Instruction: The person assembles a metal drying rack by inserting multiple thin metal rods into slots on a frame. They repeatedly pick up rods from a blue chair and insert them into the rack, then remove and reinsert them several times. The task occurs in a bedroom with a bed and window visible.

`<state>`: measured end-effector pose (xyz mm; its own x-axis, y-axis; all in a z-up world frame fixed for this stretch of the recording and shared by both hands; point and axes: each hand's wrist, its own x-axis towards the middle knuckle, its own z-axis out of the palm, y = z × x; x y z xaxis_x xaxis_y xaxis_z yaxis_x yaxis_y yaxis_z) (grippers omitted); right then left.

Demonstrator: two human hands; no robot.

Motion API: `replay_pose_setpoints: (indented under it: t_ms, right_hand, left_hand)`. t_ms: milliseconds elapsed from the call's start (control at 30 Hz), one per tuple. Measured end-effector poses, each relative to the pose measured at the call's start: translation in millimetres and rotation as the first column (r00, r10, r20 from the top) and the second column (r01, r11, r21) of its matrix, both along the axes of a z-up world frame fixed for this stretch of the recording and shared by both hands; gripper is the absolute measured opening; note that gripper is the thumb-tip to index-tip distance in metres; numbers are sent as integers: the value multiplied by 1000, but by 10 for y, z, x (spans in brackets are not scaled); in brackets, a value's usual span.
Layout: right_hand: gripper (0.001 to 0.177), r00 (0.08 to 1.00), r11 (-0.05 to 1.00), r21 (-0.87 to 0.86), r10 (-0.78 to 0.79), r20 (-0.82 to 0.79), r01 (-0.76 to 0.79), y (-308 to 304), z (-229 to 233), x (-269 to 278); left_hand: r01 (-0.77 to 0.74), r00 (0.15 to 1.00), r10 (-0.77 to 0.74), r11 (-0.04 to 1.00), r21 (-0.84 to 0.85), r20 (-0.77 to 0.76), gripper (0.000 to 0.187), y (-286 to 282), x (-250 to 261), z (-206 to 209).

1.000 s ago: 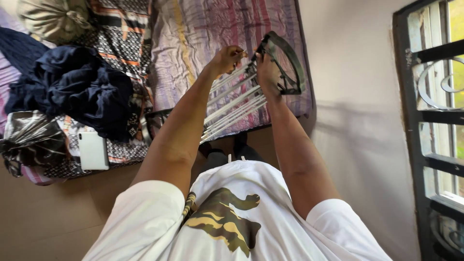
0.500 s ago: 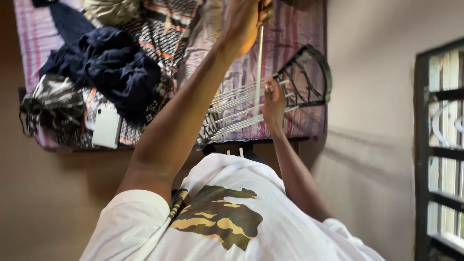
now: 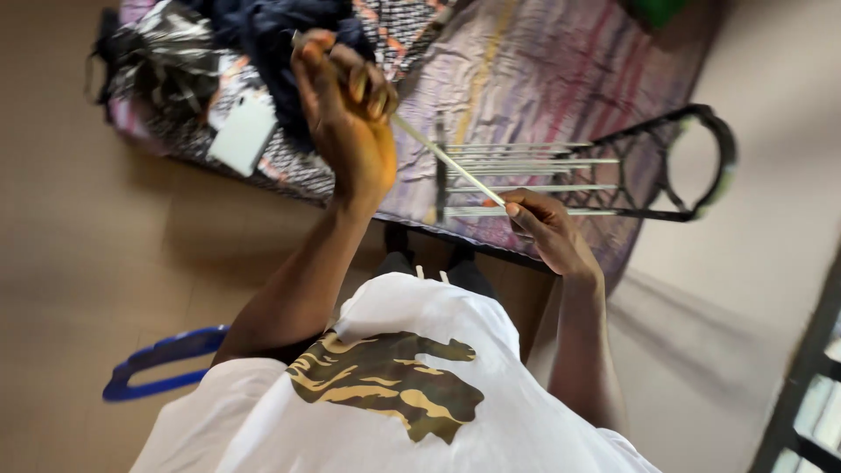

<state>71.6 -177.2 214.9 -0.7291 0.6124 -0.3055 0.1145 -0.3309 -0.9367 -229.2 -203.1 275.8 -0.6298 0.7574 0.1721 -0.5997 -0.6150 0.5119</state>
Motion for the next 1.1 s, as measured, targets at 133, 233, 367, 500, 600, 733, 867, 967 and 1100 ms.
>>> replay_pose_setpoints:
  t_ms: [133,233,367,500,600,733,867,967,1100]
  right_hand:
    - [29,984,933,340,67,163,-120,-226,125,-349]
    - [27,972,844,495,120,201,-206,-448,240,-539]
    - [30,883,741,550,124,452,-386,-731,330,-577]
    - [20,966,428,866,125,226,-258,-1025,236,-302]
    - [17,975,253,943,91,201,-218,-1156,125,-74]
    - [15,969,257,937,128,210,-237,-1390,54,182]
    - [15,936,371,866,240,257,-334,-1587,2,246]
    - [17,903,470,792,362,231,-390,-1713,-24,236]
    - [18,863,478,755,452,226,-449,-1900,-92,242]
  left_hand:
    - [-169,985,166,982,-85,-48,24,-638,-297,-149]
    - [-271,962,272,957,-108,-4,22,-1075,-367,-298]
    - [-385,923,357,871,-306,-143,37,-1691,-99,-492]
    - [-384,923,310,736,-557,-227,55,-2121,553,-712]
    - [-342,936,332,772,-536,-120,58,-2321,1070,-970]
    - [-656,754,453,560,-506,-476,82,-2631,1645,-1103]
    - [-992,98,-89,72,-105,-991,70,-3092,2029,-926]
    - [-990,-60,-422,141,-1,-905,51,-3323,2140,-911]
    - [-977,14,-489,178,-116,-872,44,-3581,2254,-1104]
